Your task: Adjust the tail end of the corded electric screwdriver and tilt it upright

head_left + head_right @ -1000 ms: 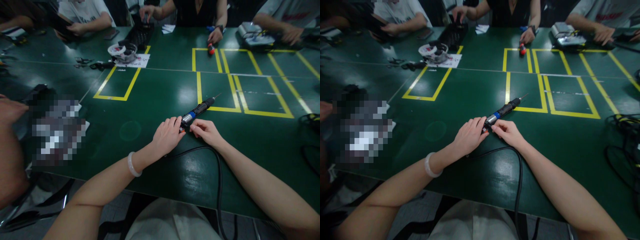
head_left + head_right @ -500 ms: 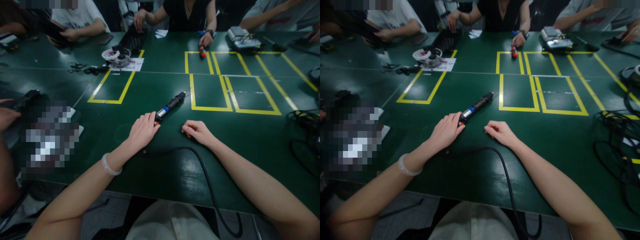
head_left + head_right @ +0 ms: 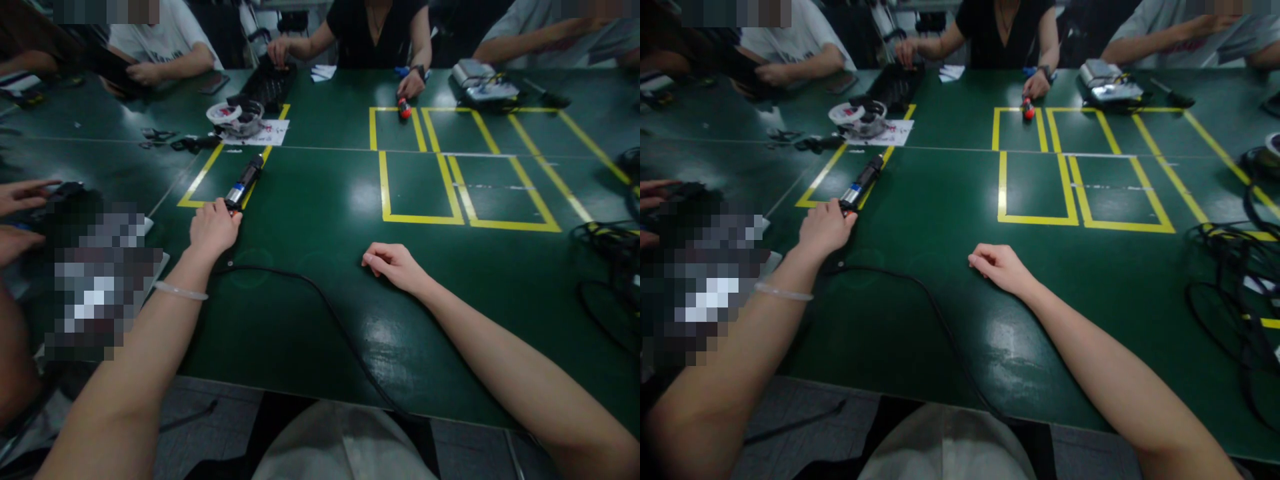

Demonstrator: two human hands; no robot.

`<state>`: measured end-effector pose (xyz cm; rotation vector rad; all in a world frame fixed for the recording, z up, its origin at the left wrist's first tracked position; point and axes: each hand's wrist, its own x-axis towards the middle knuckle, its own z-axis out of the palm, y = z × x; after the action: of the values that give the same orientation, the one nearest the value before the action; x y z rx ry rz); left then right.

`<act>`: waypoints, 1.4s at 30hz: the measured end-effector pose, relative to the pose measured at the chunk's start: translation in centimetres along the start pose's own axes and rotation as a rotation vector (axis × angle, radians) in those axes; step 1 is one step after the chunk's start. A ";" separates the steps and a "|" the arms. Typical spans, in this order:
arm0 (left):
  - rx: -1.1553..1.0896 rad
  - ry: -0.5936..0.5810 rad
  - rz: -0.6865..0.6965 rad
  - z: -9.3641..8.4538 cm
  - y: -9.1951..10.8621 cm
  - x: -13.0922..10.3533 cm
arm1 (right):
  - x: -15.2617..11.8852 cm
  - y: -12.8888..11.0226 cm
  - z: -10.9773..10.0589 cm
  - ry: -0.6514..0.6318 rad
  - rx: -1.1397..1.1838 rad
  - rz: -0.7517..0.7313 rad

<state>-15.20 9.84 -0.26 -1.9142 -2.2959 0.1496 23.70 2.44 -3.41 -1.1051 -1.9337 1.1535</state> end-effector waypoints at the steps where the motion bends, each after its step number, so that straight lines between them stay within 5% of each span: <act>1: -0.011 -0.010 -0.031 0.2 -0.8 0.6 | 0.0 0.0 0.0 -0.001 0.002 0.001; 8: -0.088 -0.048 -0.238 1.6 -5.0 4.6 | 0.1 0.1 0.0 -0.007 0.021 0.013; 14: -0.076 -0.005 -0.254 2.5 -5.9 5.3 | 0.1 0.0 0.0 -0.011 0.002 0.027; 31: -0.093 0.040 -0.258 2.4 -5.6 4.6 | 0.2 -0.2 0.1 -0.011 -0.052 0.005; 42: -0.093 0.146 -0.135 2.0 -1.1 1.0 | 0.3 -0.2 0.2 -0.009 -0.028 0.009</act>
<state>-16.79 10.64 -1.99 -1.7393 -2.3613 -0.1106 23.32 2.55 -3.35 -1.1268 -1.9587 1.1414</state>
